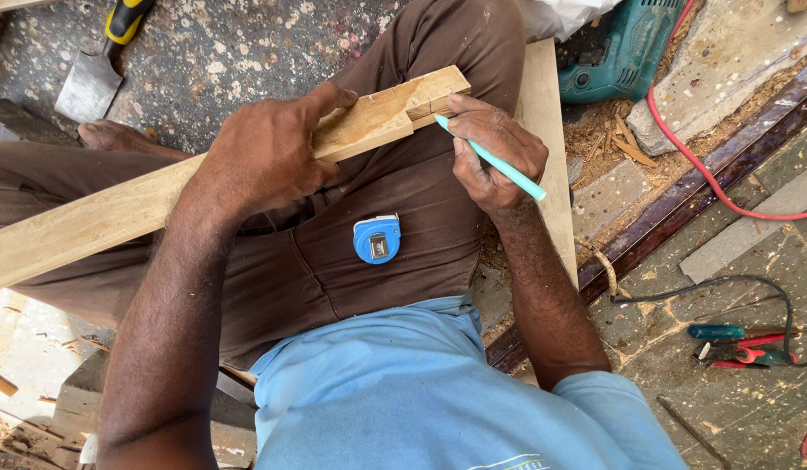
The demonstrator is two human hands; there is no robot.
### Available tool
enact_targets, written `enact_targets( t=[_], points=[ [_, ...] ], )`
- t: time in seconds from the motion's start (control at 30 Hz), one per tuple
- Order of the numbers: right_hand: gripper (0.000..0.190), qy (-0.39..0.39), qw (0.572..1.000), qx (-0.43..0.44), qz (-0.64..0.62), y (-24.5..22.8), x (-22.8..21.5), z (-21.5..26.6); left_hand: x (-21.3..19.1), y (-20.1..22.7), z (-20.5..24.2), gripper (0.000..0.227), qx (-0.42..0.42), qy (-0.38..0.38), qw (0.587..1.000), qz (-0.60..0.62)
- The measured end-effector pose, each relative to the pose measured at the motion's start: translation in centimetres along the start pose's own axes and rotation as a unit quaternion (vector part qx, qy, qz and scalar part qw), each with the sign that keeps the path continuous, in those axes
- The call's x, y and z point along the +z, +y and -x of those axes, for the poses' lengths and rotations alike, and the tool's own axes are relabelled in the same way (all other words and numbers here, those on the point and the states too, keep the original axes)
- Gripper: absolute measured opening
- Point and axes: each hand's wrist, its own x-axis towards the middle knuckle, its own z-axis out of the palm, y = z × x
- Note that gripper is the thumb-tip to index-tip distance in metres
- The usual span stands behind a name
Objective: The person marks wooden pieces using a pencil and a measuring tape, then fits the pieces together to assemble a wooden frame on the floor.
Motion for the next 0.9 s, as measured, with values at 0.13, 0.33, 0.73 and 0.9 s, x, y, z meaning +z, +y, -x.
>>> enact_targets(
  t=[0.13, 0.33, 0.73, 0.9],
  points=[
    [0.02, 0.059, 0.993, 0.007, -0.099, 0.0, -0.2, 0.1, 0.0, -0.1, -0.1, 0.075, 0.017, 0.005, 1.0, 0.007],
    [0.023, 0.091, 0.992, 0.017, -0.082, 0.9, -0.6, 0.0, 0.4, 0.1, 0.1, 0.076, 0.0, 0.008, 1.0, 0.015],
    [0.031, 0.077, 0.994, 0.031, -0.065, 0.5, -0.5, -0.1, -0.1, 0.3, 0.0, 0.077, 0.003, 0.006, 1.0, 0.002],
    [0.028, 0.066, 0.995, 0.036, -0.062, 0.7, -0.6, 0.0, 0.1, 0.2, 0.0, 0.078, 0.009, 0.016, 1.0, 0.015]
  ],
)
